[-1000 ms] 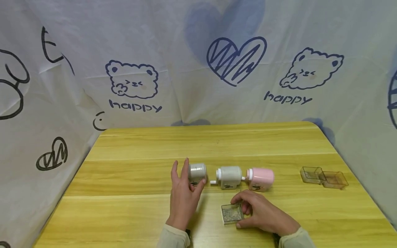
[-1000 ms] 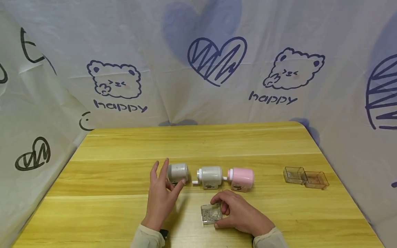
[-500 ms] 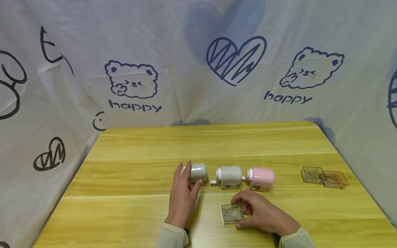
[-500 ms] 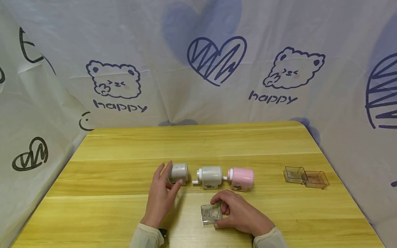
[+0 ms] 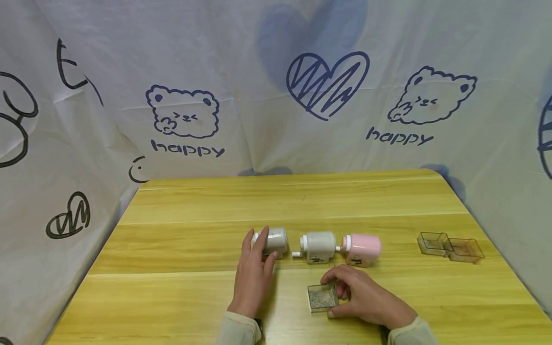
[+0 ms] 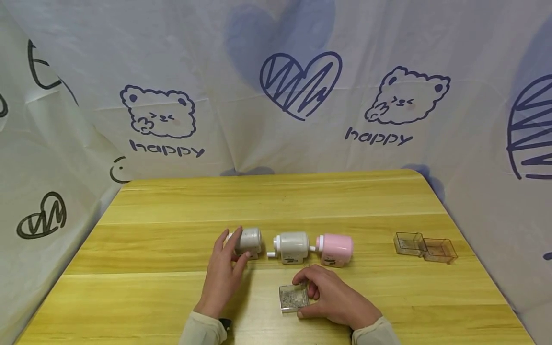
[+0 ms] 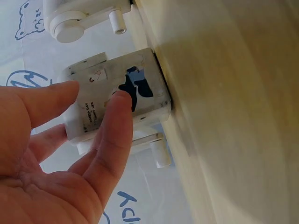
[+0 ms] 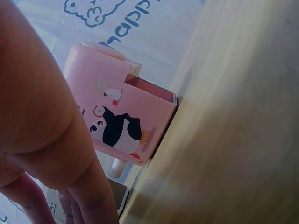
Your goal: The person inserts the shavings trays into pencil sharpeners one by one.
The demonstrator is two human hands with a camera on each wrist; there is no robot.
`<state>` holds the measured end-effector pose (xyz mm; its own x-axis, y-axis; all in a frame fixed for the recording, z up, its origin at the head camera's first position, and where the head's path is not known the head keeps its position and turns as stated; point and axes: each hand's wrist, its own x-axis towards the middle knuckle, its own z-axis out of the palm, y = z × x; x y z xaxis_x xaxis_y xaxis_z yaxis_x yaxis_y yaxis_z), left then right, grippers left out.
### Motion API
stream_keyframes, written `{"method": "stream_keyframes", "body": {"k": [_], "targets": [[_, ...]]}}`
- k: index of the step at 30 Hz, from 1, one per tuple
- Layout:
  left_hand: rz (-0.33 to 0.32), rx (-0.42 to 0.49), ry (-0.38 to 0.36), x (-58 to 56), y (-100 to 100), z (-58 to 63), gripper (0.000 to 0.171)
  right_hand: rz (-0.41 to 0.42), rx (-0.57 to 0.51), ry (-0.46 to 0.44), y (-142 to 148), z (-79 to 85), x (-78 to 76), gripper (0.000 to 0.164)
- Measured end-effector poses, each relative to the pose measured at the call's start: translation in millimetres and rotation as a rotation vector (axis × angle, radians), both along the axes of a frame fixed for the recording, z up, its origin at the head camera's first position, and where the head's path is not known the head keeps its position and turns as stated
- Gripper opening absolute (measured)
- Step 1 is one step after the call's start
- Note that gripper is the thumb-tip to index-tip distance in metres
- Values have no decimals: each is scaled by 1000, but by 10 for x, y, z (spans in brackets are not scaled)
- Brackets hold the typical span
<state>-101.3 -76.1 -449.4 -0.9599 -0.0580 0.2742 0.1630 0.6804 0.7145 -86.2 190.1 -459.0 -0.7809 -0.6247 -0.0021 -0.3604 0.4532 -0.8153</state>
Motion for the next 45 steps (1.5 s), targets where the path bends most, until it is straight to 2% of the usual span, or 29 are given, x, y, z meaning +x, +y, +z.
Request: {"method": "stream_keyframes", "body": {"k": [8,15,22,36,45], "targets": [[17,-12,8,2,4,17,57,-6,-1,0,-1,13,6,51],[50,-54,51,13,9,26,53,-5,1,-9,0,19,3,52],[65,-49,55,22,8,32,50,-7,1,-5,-5,13,7,52],[-9,-58,68,26,-35,56,47,-11,8,-4,-7,25,0,52],[-85,-17,-84,44,-136,178,48,-28,5,14,-9,20,0,51]]}}
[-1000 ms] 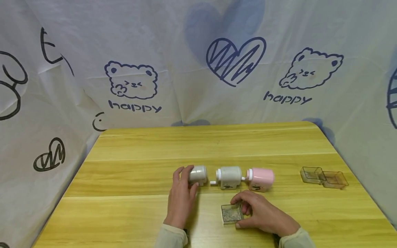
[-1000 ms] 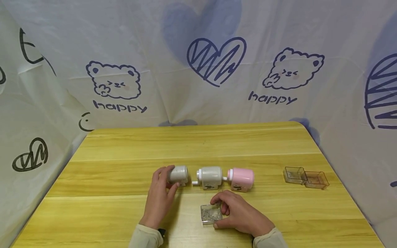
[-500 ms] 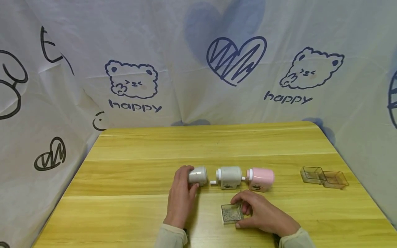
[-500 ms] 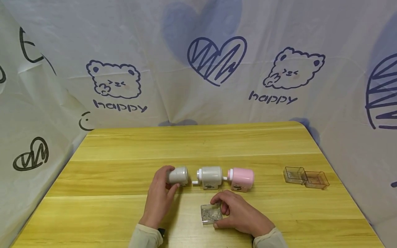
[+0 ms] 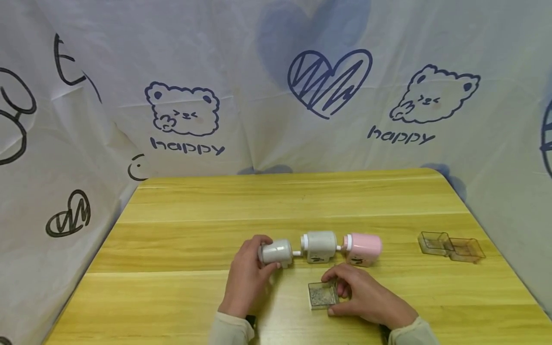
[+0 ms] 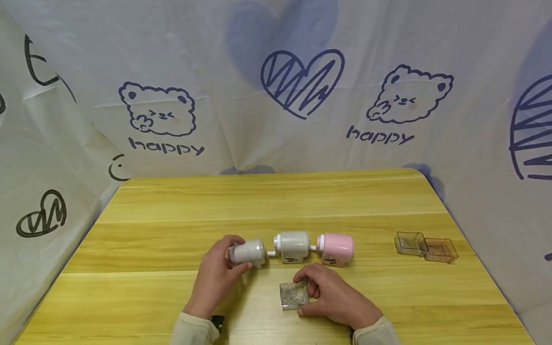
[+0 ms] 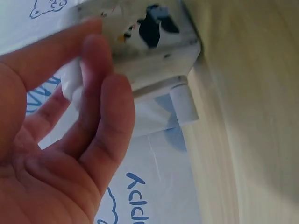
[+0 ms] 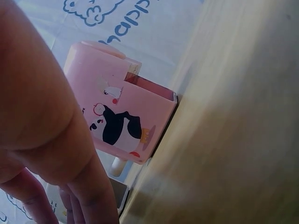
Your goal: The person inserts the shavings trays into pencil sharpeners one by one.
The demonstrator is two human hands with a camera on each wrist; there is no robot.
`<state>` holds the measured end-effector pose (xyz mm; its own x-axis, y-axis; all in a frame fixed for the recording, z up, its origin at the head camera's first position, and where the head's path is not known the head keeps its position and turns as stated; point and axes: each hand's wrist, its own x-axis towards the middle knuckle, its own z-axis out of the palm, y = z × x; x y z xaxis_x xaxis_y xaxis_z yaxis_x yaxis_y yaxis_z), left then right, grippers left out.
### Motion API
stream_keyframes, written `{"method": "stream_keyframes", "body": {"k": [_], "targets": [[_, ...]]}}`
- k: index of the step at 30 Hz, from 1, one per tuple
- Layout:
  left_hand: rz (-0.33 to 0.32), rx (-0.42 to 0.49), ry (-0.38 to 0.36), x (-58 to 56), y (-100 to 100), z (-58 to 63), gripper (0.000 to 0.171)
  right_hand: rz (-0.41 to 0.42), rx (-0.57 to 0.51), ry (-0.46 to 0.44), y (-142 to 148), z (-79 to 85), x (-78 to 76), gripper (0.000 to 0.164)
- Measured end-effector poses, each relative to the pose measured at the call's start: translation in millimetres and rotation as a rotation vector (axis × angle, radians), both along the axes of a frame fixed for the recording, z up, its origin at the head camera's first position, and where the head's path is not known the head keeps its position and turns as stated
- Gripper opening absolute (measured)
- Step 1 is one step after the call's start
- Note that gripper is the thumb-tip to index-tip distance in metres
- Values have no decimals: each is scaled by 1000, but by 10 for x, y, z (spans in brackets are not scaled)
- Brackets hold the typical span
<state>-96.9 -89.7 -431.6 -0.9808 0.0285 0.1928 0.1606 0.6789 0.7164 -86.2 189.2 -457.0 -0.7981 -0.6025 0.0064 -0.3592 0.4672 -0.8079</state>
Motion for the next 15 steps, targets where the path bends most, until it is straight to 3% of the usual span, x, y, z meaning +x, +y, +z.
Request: {"method": "stream_keyframes", "body": {"k": [15], "targets": [[-225,12,-60,8,-123,39,48,-10,8,48,5,10,-2,50]]}}
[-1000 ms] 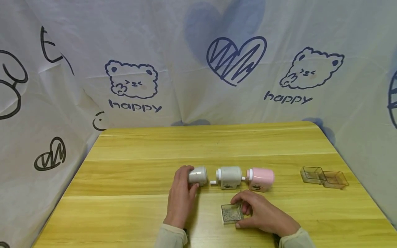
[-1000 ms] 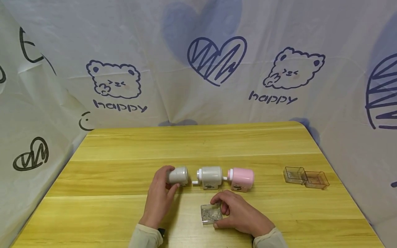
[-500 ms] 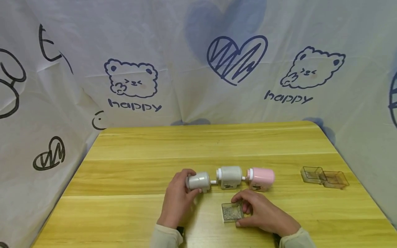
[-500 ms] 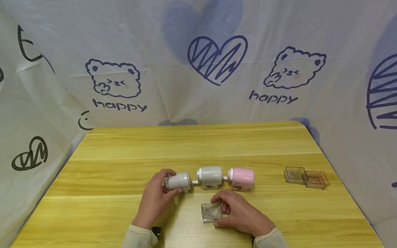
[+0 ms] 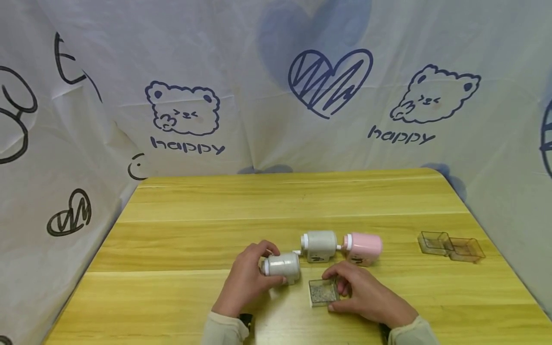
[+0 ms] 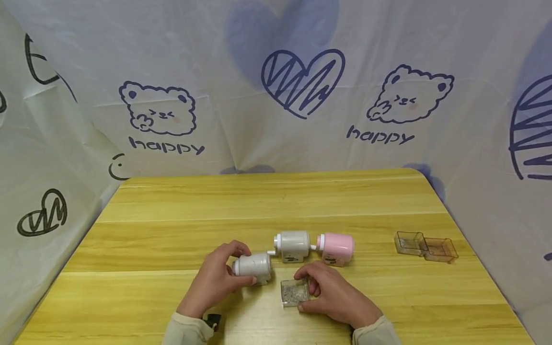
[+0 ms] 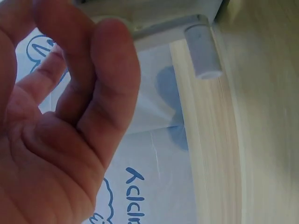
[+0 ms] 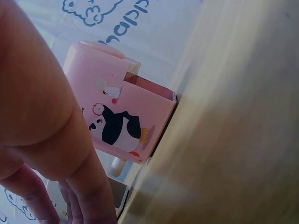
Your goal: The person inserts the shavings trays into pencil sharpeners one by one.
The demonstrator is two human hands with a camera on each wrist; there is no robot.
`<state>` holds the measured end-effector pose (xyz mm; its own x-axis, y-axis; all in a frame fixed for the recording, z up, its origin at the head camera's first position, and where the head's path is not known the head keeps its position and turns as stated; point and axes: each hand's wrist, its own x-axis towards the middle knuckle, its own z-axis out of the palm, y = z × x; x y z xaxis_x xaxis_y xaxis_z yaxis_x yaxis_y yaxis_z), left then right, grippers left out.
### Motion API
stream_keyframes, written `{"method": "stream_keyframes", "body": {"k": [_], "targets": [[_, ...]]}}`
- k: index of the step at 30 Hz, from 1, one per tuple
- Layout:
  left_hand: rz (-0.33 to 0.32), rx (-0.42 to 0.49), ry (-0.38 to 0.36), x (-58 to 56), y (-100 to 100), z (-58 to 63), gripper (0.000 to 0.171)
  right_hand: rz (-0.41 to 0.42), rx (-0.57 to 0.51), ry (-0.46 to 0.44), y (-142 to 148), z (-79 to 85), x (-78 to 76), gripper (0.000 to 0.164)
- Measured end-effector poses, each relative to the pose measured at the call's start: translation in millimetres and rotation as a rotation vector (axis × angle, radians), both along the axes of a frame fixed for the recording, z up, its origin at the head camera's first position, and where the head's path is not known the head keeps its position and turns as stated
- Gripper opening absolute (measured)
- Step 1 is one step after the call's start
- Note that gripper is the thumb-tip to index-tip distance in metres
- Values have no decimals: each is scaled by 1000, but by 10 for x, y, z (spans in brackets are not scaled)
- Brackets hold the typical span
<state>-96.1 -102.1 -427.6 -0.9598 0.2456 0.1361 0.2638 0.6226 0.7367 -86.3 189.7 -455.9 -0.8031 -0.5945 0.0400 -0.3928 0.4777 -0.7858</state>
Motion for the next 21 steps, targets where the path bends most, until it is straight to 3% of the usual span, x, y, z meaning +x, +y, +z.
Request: {"method": "stream_keyframes", "body": {"k": [7,21], "targets": [[-69,19,-77,27,40,24,46,-10,-11,21,-7,9,-3,49],[-124,3,-108,65,100,29,48,-30,-8,27,-9,3,5,48]]}}
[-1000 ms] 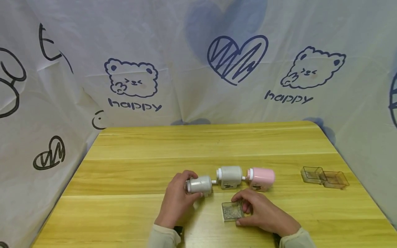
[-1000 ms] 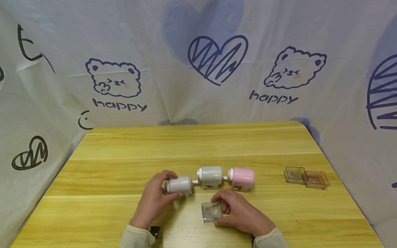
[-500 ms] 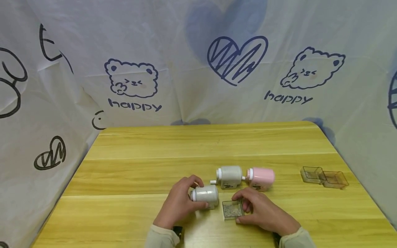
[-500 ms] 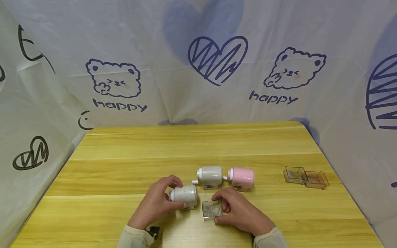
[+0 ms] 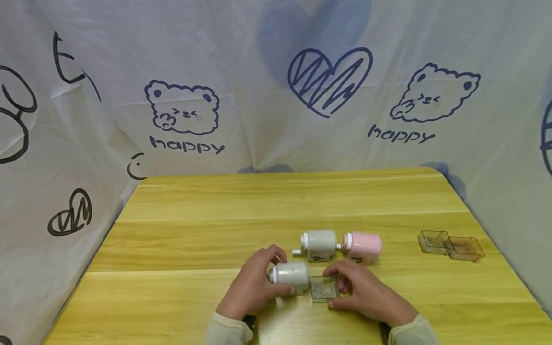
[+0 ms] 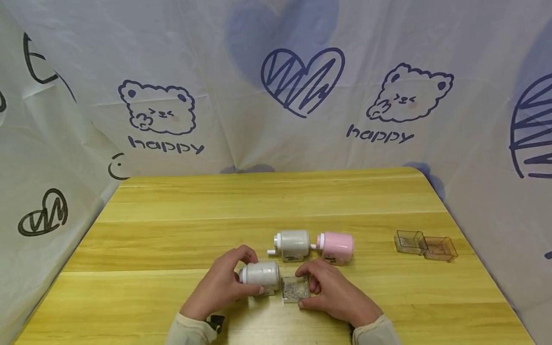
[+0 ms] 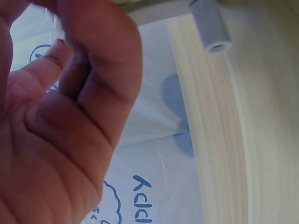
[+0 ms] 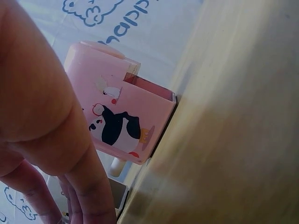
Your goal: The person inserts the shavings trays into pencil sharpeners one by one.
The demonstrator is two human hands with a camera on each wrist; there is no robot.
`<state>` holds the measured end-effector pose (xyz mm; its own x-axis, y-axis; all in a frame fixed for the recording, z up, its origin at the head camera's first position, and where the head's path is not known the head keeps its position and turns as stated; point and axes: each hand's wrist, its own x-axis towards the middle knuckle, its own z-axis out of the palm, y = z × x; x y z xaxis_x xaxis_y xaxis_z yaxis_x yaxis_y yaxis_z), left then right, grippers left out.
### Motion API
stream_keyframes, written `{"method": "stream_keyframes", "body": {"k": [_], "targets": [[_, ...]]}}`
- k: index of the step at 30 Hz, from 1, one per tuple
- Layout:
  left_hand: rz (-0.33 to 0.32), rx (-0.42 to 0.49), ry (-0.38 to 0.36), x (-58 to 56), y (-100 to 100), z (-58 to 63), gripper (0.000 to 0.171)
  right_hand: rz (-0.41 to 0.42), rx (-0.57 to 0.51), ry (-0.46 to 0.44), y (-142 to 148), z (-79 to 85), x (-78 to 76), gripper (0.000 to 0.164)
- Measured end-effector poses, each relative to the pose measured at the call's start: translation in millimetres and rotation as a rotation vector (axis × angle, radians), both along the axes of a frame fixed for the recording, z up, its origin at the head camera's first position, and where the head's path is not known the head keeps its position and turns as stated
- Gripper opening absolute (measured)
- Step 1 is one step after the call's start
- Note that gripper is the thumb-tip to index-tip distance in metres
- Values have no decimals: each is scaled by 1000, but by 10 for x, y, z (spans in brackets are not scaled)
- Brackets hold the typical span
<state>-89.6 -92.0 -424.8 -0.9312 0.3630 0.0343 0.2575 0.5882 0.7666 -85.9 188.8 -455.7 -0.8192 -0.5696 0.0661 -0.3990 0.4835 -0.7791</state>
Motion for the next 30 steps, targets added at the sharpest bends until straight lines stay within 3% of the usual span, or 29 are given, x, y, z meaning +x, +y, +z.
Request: {"method": "stream_keyframes", "body": {"k": [9,19,30], "targets": [[-16,-15,-11,8,3,12,56,13,5,54,-28,-25,-22,53],[-48,48,-123,-1,-23,25,44,-1,47,64,-81,-8,-48,53],[-53,47,-157,-5,-36,33,47,17,71,76,-167,40,-56,54]]}}
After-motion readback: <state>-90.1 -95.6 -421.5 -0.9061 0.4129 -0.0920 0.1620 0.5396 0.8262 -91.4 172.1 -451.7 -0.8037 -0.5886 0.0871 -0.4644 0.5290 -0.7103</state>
